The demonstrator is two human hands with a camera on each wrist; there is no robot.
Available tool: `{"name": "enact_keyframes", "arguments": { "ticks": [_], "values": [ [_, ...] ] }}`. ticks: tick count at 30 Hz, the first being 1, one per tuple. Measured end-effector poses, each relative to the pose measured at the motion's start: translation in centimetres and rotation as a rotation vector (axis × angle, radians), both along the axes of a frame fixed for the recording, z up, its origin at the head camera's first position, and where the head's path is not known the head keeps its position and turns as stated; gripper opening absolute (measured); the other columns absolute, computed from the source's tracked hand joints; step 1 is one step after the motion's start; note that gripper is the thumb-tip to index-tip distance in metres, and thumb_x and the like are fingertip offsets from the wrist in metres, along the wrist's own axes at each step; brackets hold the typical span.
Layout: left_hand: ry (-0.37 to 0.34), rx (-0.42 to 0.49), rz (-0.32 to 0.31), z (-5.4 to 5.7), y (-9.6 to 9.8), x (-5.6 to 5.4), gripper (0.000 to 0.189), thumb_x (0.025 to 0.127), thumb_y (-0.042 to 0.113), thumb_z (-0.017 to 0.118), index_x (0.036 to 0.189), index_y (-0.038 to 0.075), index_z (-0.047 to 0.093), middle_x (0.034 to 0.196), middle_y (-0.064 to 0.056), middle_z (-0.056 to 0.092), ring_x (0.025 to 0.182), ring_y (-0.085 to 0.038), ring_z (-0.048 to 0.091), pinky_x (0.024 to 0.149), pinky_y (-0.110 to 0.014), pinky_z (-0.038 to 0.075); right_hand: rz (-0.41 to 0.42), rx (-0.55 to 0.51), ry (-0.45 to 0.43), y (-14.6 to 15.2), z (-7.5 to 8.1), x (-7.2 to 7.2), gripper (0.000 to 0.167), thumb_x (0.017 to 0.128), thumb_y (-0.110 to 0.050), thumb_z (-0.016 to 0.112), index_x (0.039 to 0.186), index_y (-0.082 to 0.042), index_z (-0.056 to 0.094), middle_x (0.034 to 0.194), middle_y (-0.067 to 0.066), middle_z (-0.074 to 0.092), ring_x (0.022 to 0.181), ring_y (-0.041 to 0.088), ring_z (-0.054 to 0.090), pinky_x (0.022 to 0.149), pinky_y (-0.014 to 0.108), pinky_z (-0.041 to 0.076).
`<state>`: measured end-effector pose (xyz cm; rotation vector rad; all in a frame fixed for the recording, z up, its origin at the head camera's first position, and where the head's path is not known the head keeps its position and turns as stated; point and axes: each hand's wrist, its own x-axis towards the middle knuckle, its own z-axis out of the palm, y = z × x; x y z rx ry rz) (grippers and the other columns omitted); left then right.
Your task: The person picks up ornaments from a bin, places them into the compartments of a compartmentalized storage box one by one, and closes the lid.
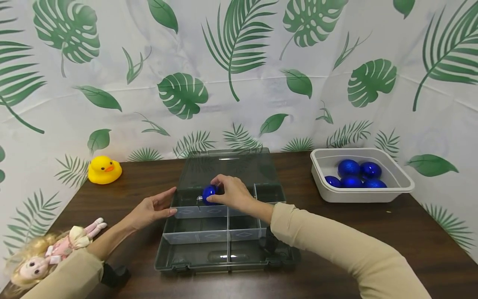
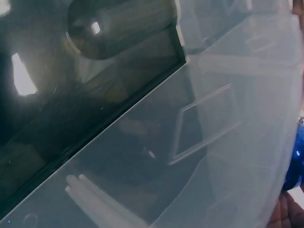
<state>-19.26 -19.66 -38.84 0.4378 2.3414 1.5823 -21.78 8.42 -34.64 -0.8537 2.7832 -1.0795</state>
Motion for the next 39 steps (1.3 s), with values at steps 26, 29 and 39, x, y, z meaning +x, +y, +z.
{"name": "enact_keyframes", "arguments": {
  "ticks": [26, 29, 39],
  "values": [
    [0.008, -0.025, -0.008, -0.3, -0.2, 0.1, 0.077, 0.088, 0.021, 0.067, 0.147, -0.002, 0.024, 0.151, -0.024, 0.023, 0.134, -0.044, 0.031, 0.105, -0.051, 0.032, -0.169, -0.330, -0.049, 12.4, 2.2, -2.1, 0.034, 0.092, -0.016, 0.062, 0.119, 0.005, 0.059, 0.114, 0.020, 0.064, 0.089, 0.004, 0.063, 0.075, 0.018, 0.053],
    [0.009, -0.029, -0.007, -0.2, -0.1, 0.0, 0.077, 0.087, 0.022, 0.068, 0.147, -0.001, 0.024, 0.151, -0.024, 0.023, 0.134, -0.044, 0.032, 0.105, -0.051, 0.033, -0.271, -0.298, -0.032, 17.5, 2.6, -2.5, 0.039, 0.093, -0.022, 0.060, 0.121, 0.006, 0.057, 0.109, 0.003, 0.066, 0.087, -0.006, 0.059, 0.074, 0.011, 0.050],
    [0.022, -0.007, -0.008, -0.1, -0.2, -0.1, 0.075, 0.088, 0.019, 0.067, 0.147, -0.002, 0.025, 0.151, -0.024, 0.023, 0.135, -0.044, 0.031, 0.105, -0.052, 0.032, -0.329, 0.088, -0.177, 28.2, 1.9, -3.4, 0.052, 0.094, -0.031, 0.057, 0.129, 0.007, 0.050, 0.125, 0.027, 0.055, 0.087, -0.018, 0.046, 0.075, 0.011, 0.046]
  ]
}}
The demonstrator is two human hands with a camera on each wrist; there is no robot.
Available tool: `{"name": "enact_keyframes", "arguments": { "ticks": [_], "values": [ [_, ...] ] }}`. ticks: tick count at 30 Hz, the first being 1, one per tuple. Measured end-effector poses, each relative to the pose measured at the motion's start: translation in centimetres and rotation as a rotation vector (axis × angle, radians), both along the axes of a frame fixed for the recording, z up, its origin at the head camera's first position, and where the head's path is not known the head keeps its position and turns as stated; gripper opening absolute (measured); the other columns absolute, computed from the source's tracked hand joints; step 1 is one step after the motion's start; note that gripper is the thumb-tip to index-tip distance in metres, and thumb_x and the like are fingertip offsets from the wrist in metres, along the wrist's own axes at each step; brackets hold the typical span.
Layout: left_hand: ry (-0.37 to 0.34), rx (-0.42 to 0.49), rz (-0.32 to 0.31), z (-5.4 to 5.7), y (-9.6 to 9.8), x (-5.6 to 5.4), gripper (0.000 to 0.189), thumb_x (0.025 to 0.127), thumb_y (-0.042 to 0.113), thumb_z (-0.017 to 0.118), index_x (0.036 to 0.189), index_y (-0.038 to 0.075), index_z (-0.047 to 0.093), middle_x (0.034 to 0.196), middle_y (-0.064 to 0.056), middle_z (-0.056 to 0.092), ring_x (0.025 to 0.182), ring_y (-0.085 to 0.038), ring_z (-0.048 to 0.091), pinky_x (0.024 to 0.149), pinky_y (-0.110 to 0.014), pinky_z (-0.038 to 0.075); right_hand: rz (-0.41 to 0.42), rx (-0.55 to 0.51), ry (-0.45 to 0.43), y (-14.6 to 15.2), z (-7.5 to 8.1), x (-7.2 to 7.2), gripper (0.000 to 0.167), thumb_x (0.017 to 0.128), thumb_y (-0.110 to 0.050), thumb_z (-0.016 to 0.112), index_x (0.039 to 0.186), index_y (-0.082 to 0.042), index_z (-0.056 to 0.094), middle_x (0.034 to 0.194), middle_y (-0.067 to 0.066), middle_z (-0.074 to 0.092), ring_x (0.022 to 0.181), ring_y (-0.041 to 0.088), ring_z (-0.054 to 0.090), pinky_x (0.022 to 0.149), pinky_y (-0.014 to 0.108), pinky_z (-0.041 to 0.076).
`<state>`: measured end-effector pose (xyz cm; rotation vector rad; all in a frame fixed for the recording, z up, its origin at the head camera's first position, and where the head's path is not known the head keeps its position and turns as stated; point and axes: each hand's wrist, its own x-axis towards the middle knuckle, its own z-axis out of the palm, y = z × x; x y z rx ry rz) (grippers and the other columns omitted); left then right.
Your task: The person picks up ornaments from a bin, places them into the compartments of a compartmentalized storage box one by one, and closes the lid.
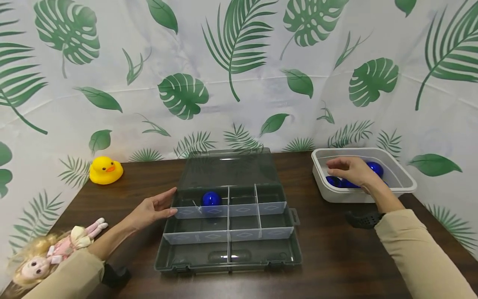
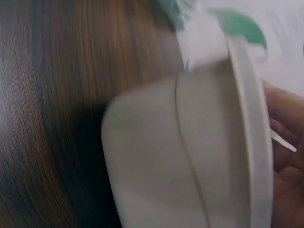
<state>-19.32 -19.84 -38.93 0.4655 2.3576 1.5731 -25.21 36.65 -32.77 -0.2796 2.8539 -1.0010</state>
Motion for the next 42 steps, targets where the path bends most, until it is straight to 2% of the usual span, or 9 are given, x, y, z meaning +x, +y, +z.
{"name": "enact_keyframes", "arguments": {
  "ticks": [2, 5, 9, 18, 23, 28, 31, 36, 42],
  "values": [
    [-0.001, -0.003, -0.002, 0.0, 0.1, 0.0, 0.076, 0.088, 0.020, 0.067, 0.147, -0.002, 0.025, 0.151, -0.024, 0.023, 0.135, -0.043, 0.031, 0.105, -0.052, 0.032, 0.020, 0.025, -0.034, 0.6, -0.2, -0.1, 0.053, 0.093, -0.029, 0.059, 0.129, 0.009, 0.049, 0.126, 0.030, 0.054, 0.091, -0.011, 0.050, 0.075, 0.011, 0.047],
    [-0.006, -0.010, 0.008, 0.1, 0.2, -0.1, 0.076, 0.087, 0.020, 0.068, 0.147, -0.001, 0.026, 0.151, -0.024, 0.024, 0.134, -0.043, 0.032, 0.105, -0.051, 0.032, 0.053, 0.082, -0.042, 1.0, -0.3, -0.3, 0.053, 0.090, -0.027, 0.063, 0.126, 0.010, 0.052, 0.122, 0.030, 0.056, 0.098, 0.011, 0.059, 0.073, 0.011, 0.046],
    [-0.010, -0.017, 0.018, 0.0, 0.3, -0.1, 0.076, 0.087, 0.021, 0.068, 0.147, 0.000, 0.027, 0.151, -0.023, 0.025, 0.134, -0.043, 0.032, 0.105, -0.051, 0.032, 0.115, 0.182, -0.007, 0.9, -0.2, -0.7, 0.048, 0.086, -0.021, 0.068, 0.120, 0.010, 0.057, 0.117, 0.027, 0.061, 0.107, 0.034, 0.057, 0.074, 0.015, 0.046],
    [-0.033, -0.022, 0.019, 0.0, 0.4, 0.0, 0.077, 0.087, 0.021, 0.068, 0.147, 0.001, 0.026, 0.151, -0.024, 0.023, 0.134, -0.043, 0.032, 0.105, -0.049, 0.032, 0.166, 0.243, -0.026, 1.1, -0.6, -0.9, 0.043, 0.084, -0.017, 0.070, 0.116, 0.010, 0.060, 0.114, 0.026, 0.062, 0.105, 0.032, 0.056, 0.077, 0.023, 0.046],
    [-0.030, -0.021, 0.020, 0.0, 0.4, 0.1, 0.076, 0.087, 0.021, 0.068, 0.147, 0.000, 0.026, 0.151, -0.024, 0.024, 0.134, -0.044, 0.032, 0.104, -0.050, 0.033, 0.110, 0.213, -0.016, 1.3, -0.6, -0.6, 0.050, 0.086, -0.023, 0.069, 0.120, 0.011, 0.057, 0.118, 0.030, 0.059, 0.108, 0.041, 0.054, 0.082, 0.035, 0.048],
    [-0.020, -0.013, 0.014, 0.0, 0.4, 0.0, 0.075, 0.087, 0.020, 0.068, 0.147, -0.001, 0.026, 0.151, -0.025, 0.024, 0.133, -0.044, 0.033, 0.104, -0.050, 0.033, -0.006, 0.175, 0.067, 1.3, 0.6, -0.2, 0.053, 0.091, -0.027, 0.063, 0.125, 0.012, 0.051, 0.122, 0.036, 0.052, 0.110, 0.049, 0.050, 0.089, 0.056, 0.043],
    [-0.014, -0.006, 0.015, 0.0, 0.4, -0.1, 0.075, 0.087, 0.019, 0.067, 0.147, -0.001, 0.026, 0.151, -0.025, 0.024, 0.133, -0.044, 0.034, 0.105, -0.050, 0.033, -0.113, 0.091, 0.130, 0.7, 1.8, 0.0, 0.057, 0.093, -0.032, 0.059, 0.129, 0.010, 0.048, 0.125, 0.038, 0.049, 0.102, 0.031, 0.058, 0.088, 0.050, 0.045],
    [-0.012, -0.009, 0.024, -0.1, 0.3, -0.1, 0.074, 0.087, 0.018, 0.068, 0.147, -0.001, 0.027, 0.150, -0.025, 0.025, 0.133, -0.044, 0.034, 0.105, -0.050, 0.033, -0.161, -0.084, 0.194, -2.8, 3.0, 0.6, 0.062, 0.092, -0.039, 0.058, 0.136, 0.002, 0.046, 0.129, 0.031, 0.051, 0.083, -0.018, 0.044, 0.077, 0.013, 0.046],
    [-0.023, -0.001, 0.029, -0.1, 0.2, -0.1, 0.075, 0.087, 0.019, 0.067, 0.147, -0.001, 0.026, 0.150, -0.025, 0.024, 0.133, -0.044, 0.033, 0.104, -0.050, 0.033, -0.013, -0.307, 0.112, -9.2, 2.0, 1.4, 0.055, 0.092, -0.032, 0.060, 0.137, -0.002, 0.046, 0.132, 0.021, 0.052, 0.095, -0.009, 0.052, 0.079, 0.005, 0.044]
  ]
}}
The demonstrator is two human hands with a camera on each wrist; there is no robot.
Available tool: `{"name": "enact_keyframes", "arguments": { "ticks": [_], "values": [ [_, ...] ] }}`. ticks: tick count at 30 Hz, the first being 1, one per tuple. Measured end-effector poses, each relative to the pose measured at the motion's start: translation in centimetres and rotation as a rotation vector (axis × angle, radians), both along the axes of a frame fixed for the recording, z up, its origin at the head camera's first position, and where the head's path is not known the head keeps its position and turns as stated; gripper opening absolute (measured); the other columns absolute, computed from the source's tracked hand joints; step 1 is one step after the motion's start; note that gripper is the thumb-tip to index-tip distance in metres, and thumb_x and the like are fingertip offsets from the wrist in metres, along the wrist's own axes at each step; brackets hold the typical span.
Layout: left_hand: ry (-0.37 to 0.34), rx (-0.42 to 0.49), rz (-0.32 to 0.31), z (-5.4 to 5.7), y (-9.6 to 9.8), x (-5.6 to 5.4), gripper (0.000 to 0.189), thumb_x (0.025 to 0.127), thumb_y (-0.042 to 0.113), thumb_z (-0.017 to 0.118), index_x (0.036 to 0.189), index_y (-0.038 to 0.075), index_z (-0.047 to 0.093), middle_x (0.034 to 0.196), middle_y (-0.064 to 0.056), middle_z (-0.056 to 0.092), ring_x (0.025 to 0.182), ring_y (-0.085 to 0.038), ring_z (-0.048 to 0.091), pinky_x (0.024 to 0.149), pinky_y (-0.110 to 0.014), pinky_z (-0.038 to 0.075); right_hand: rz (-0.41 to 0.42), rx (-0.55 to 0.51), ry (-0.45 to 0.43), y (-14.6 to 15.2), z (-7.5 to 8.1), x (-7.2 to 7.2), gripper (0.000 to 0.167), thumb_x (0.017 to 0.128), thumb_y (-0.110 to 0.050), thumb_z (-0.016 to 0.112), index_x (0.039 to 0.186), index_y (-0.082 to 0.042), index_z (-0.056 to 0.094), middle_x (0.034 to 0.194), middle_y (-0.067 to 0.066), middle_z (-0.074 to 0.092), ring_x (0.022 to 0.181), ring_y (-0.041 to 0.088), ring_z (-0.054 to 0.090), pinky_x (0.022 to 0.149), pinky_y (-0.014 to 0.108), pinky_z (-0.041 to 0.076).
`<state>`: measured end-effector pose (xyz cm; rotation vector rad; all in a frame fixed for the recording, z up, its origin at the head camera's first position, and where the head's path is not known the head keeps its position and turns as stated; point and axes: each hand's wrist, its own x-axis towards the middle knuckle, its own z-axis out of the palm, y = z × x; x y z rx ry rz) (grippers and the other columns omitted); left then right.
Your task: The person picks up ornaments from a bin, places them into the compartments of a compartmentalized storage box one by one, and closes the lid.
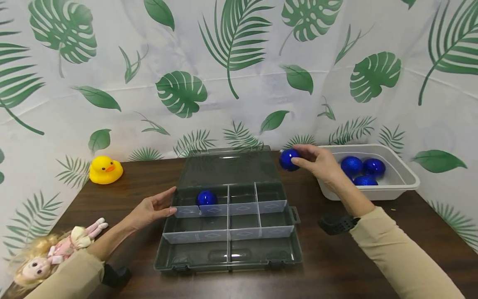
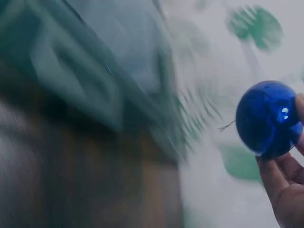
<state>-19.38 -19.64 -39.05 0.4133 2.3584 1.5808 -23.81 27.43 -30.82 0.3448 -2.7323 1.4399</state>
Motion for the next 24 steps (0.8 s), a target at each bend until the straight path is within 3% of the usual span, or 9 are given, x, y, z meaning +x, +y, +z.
{"name": "enact_keyframes", "arguments": {
  "ticks": [6, 12, 19, 24],
  "values": [
    [-0.002, -0.005, -0.001, 0.0, 0.1, 0.0, 0.076, 0.087, 0.019, 0.068, 0.147, -0.001, 0.026, 0.150, -0.025, 0.026, 0.133, -0.043, 0.033, 0.105, -0.050, 0.032, 0.165, -0.136, -0.072, -4.9, -2.2, 0.3, 0.048, 0.091, -0.024, 0.063, 0.133, -0.002, 0.051, 0.129, 0.020, 0.055, 0.102, 0.009, 0.060, 0.084, 0.015, 0.050],
    [0.015, -0.002, -0.005, -0.1, 0.0, -0.1, 0.074, 0.088, 0.019, 0.067, 0.147, -0.001, 0.026, 0.150, -0.025, 0.027, 0.134, -0.043, 0.032, 0.105, -0.049, 0.032, 0.296, -0.148, -0.124, -7.4, -3.3, 0.4, 0.049, 0.090, -0.023, 0.065, 0.133, -0.004, 0.051, 0.131, 0.018, 0.054, 0.115, 0.030, 0.056, 0.092, 0.033, 0.051],
    [-0.016, -0.003, 0.012, -0.1, 0.0, 0.0, 0.077, 0.086, 0.022, 0.069, 0.147, 0.000, 0.027, 0.150, -0.024, 0.026, 0.134, -0.042, 0.032, 0.105, -0.049, 0.031, 0.428, -0.115, -0.105, -8.1, -4.0, 0.4, 0.046, 0.088, -0.017, 0.067, 0.129, -0.002, 0.053, 0.128, 0.018, 0.057, 0.118, 0.033, 0.055, 0.092, 0.035, 0.051],
    [-0.026, 0.003, 0.015, -0.1, 0.0, 0.0, 0.077, 0.086, 0.022, 0.069, 0.147, 0.001, 0.027, 0.151, -0.023, 0.026, 0.135, -0.041, 0.031, 0.106, -0.048, 0.031, 0.485, -0.034, -0.052, -8.3, -4.3, 0.1, 0.044, 0.087, -0.016, 0.068, 0.126, -0.002, 0.055, 0.125, 0.016, 0.059, 0.118, 0.031, 0.056, 0.094, 0.037, 0.050]
  ]
}}
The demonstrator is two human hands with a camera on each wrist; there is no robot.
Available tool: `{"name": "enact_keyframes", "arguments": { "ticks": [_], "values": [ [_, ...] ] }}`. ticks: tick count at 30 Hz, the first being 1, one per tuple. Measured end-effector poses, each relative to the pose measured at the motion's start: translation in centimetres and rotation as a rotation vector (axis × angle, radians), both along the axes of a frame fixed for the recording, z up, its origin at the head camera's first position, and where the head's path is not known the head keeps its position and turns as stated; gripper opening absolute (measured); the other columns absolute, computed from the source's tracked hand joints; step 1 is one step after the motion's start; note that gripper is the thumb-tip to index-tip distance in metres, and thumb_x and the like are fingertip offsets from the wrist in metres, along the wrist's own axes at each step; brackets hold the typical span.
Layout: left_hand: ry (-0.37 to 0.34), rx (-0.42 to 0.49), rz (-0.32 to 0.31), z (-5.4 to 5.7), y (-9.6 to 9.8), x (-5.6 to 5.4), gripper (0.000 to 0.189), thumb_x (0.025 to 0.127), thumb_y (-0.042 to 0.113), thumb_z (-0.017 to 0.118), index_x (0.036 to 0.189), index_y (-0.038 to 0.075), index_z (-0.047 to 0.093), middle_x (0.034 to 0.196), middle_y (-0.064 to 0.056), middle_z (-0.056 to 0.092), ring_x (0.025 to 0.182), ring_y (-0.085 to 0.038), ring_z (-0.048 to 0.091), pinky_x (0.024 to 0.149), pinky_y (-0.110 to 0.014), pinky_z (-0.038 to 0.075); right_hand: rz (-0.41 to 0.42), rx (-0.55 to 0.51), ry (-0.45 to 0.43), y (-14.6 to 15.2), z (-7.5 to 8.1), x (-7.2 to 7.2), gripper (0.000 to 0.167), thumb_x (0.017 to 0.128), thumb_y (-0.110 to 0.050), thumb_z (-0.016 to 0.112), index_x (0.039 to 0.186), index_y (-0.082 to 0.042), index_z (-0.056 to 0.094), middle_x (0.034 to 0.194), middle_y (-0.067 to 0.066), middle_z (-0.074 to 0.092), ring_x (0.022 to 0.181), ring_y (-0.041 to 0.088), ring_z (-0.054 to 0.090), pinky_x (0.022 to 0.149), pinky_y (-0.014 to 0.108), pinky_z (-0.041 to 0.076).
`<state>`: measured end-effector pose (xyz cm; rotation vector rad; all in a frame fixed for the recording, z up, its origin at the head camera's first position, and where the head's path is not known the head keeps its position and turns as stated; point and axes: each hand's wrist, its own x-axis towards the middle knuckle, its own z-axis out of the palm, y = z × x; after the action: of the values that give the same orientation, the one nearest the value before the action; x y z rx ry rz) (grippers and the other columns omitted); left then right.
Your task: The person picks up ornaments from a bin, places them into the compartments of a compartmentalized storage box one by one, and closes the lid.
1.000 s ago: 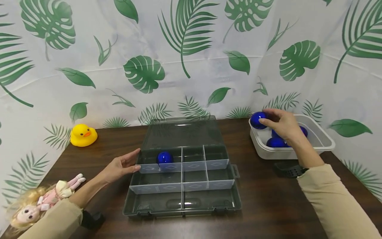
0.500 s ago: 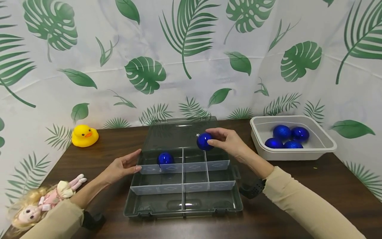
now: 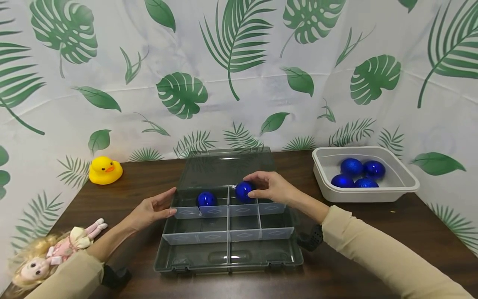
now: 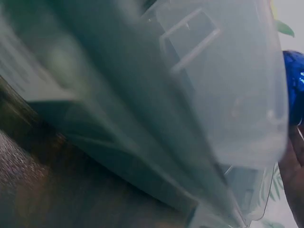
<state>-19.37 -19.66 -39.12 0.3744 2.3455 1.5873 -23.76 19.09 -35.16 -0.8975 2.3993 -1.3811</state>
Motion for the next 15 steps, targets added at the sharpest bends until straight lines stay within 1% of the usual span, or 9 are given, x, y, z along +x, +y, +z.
{"name": "enact_keyframes", "arguments": {
  "ticks": [3, 7, 10, 15],
  "values": [
    [0.009, -0.003, -0.014, 0.01, 0.01, 0.02, 0.077, 0.087, 0.022, 0.068, 0.147, 0.000, 0.026, 0.150, -0.024, 0.025, 0.135, -0.042, 0.031, 0.106, -0.049, 0.031, 0.018, 0.051, 0.033, -0.21, -0.02, -0.24, 0.043, 0.086, -0.017, 0.069, 0.125, -0.004, 0.057, 0.123, 0.014, 0.061, 0.115, 0.030, 0.057, 0.094, 0.041, 0.049],
    [0.005, -0.003, -0.013, 0.06, 0.10, 0.09, 0.076, 0.088, 0.022, 0.067, 0.147, 0.000, 0.026, 0.151, -0.024, 0.025, 0.135, -0.042, 0.032, 0.106, -0.049, 0.031, 0.043, 0.118, 0.067, -0.49, 0.00, -0.55, 0.042, 0.086, -0.017, 0.069, 0.124, -0.004, 0.058, 0.120, 0.013, 0.062, 0.112, 0.029, 0.057, 0.093, 0.044, 0.050],
    [0.007, 0.000, -0.006, 0.10, 0.12, 0.12, 0.076, 0.087, 0.021, 0.068, 0.147, 0.000, 0.026, 0.151, -0.024, 0.024, 0.134, -0.042, 0.032, 0.105, -0.049, 0.032, 0.060, 0.163, 0.095, -0.61, -0.07, -0.68, 0.041, 0.086, -0.016, 0.069, 0.124, -0.005, 0.059, 0.119, 0.012, 0.062, 0.111, 0.028, 0.057, 0.092, 0.044, 0.051],
    [0.022, 0.007, -0.019, 0.09, 0.02, 0.09, 0.075, 0.088, 0.019, 0.067, 0.147, -0.002, 0.025, 0.151, -0.025, 0.023, 0.134, -0.043, 0.032, 0.105, -0.049, 0.032, 0.086, 0.229, 0.132, -0.68, -0.24, -0.64, 0.044, 0.086, -0.016, 0.069, 0.126, -0.006, 0.058, 0.126, 0.012, 0.060, 0.116, 0.029, 0.055, 0.090, 0.042, 0.051]
  ]
}}
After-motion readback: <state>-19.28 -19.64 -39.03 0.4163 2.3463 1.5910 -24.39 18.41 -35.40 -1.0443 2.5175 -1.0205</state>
